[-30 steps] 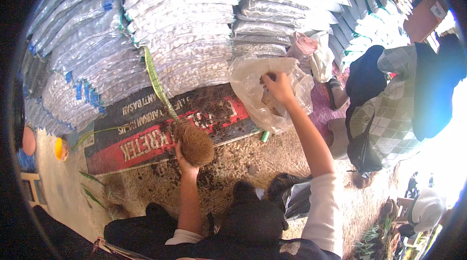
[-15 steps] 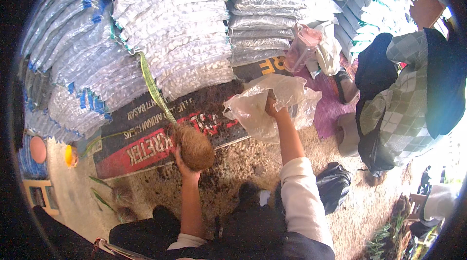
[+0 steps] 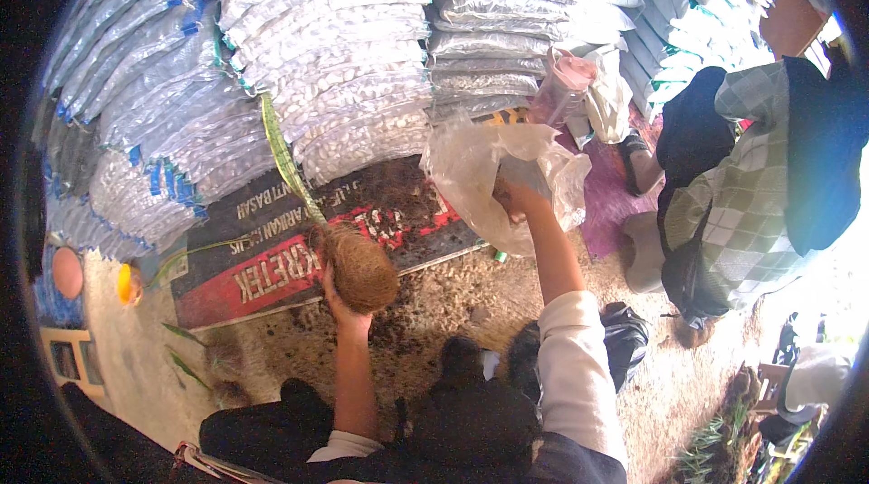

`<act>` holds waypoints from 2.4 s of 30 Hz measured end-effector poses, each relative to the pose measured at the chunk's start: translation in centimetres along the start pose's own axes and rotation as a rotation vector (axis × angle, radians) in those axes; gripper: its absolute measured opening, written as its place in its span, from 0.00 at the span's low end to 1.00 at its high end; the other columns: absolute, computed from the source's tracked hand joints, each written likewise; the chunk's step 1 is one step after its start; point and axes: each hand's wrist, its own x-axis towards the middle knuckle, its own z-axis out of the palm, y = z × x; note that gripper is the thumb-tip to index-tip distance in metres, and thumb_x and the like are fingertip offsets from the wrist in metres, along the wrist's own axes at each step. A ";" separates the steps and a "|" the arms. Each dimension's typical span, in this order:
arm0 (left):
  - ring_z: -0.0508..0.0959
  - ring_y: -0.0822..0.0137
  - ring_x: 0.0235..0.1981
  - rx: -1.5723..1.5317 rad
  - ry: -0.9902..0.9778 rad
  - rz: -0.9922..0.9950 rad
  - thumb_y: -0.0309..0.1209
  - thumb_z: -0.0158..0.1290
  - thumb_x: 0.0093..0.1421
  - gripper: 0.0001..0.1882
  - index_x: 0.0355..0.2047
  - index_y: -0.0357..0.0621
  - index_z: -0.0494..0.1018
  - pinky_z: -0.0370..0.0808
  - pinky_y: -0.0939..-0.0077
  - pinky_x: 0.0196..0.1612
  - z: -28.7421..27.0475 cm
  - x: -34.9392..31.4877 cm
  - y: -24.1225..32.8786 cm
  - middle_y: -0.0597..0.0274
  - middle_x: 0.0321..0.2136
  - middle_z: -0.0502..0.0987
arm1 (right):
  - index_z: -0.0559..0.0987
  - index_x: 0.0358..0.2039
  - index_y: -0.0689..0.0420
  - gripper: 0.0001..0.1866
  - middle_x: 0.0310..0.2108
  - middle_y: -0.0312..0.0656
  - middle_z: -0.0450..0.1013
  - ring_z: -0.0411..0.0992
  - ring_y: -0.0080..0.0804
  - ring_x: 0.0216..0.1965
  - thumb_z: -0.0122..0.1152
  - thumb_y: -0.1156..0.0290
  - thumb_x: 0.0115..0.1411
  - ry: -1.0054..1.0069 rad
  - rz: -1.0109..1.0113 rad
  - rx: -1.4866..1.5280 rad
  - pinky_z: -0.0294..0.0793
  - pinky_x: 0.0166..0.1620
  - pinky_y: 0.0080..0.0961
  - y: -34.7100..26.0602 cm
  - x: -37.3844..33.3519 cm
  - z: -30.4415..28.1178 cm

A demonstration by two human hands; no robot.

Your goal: The person sits on the floor and wraps a small plant with fibrous material. They repeatedly pull fibers from a plastic bag, wrap them around the plant's base, and adjust the bundle by hand.

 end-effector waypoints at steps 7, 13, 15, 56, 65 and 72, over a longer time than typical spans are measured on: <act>0.70 0.58 0.50 0.038 -0.063 0.066 0.46 0.39 0.60 0.25 0.53 0.47 0.61 0.69 0.57 0.51 -0.7 -0.5 1.4 0.59 0.51 0.67 | 0.70 0.46 0.62 0.26 0.41 0.55 0.71 0.70 0.51 0.43 0.58 0.58 0.50 0.483 0.010 -0.331 0.68 0.48 0.40 -7.1 -3.7 -5.7; 0.70 0.59 0.49 0.008 -0.127 0.051 0.48 0.41 0.60 0.27 0.53 0.44 0.61 0.70 0.58 0.50 1.6 -0.7 0.8 0.57 0.49 0.68 | 0.75 0.33 0.61 0.18 0.39 0.49 0.72 0.73 0.48 0.38 0.59 0.57 0.50 0.402 0.017 -0.323 0.71 0.42 0.40 -12.1 -8.5 -16.0; 0.71 0.57 0.49 0.012 -0.106 0.021 0.50 0.41 0.58 0.28 0.53 0.45 0.62 0.70 0.56 0.50 1.3 0.0 0.5 0.57 0.50 0.68 | 0.75 0.29 0.60 0.16 0.37 0.47 0.71 0.72 0.46 0.37 0.60 0.59 0.49 0.462 -0.001 -0.410 0.70 0.41 0.39 -14.2 -10.8 -18.2; 0.69 0.60 0.50 -0.131 -0.231 0.020 0.48 0.45 0.59 0.28 0.54 0.43 0.59 0.69 0.60 0.51 3.5 -0.7 2.4 0.57 0.49 0.66 | 0.76 0.30 0.63 0.09 0.26 0.48 0.75 0.75 0.35 0.28 0.59 0.73 0.48 1.029 -0.292 -0.014 0.71 0.33 0.27 -19.9 -17.4 -32.1; 0.72 0.61 0.47 -0.145 -0.308 0.058 0.50 0.37 0.62 0.28 0.54 0.43 0.60 0.73 0.62 0.48 2.2 -0.4 4.3 0.56 0.47 0.69 | 0.72 0.34 0.63 0.11 0.32 0.45 0.73 0.72 0.33 0.35 0.54 0.81 0.47 1.072 -0.811 0.156 0.70 0.41 0.26 -36.3 -17.3 -28.1; 0.72 0.62 0.46 -0.150 -0.209 0.053 0.49 0.38 0.62 0.27 0.53 0.42 0.60 0.74 0.62 0.47 0.3 -0.2 6.4 0.57 0.47 0.69 | 0.72 0.35 0.58 0.18 0.40 0.43 0.69 0.69 0.36 0.41 0.62 0.71 0.40 0.695 -1.256 -0.169 0.68 0.42 0.31 -39.4 -13.0 -13.3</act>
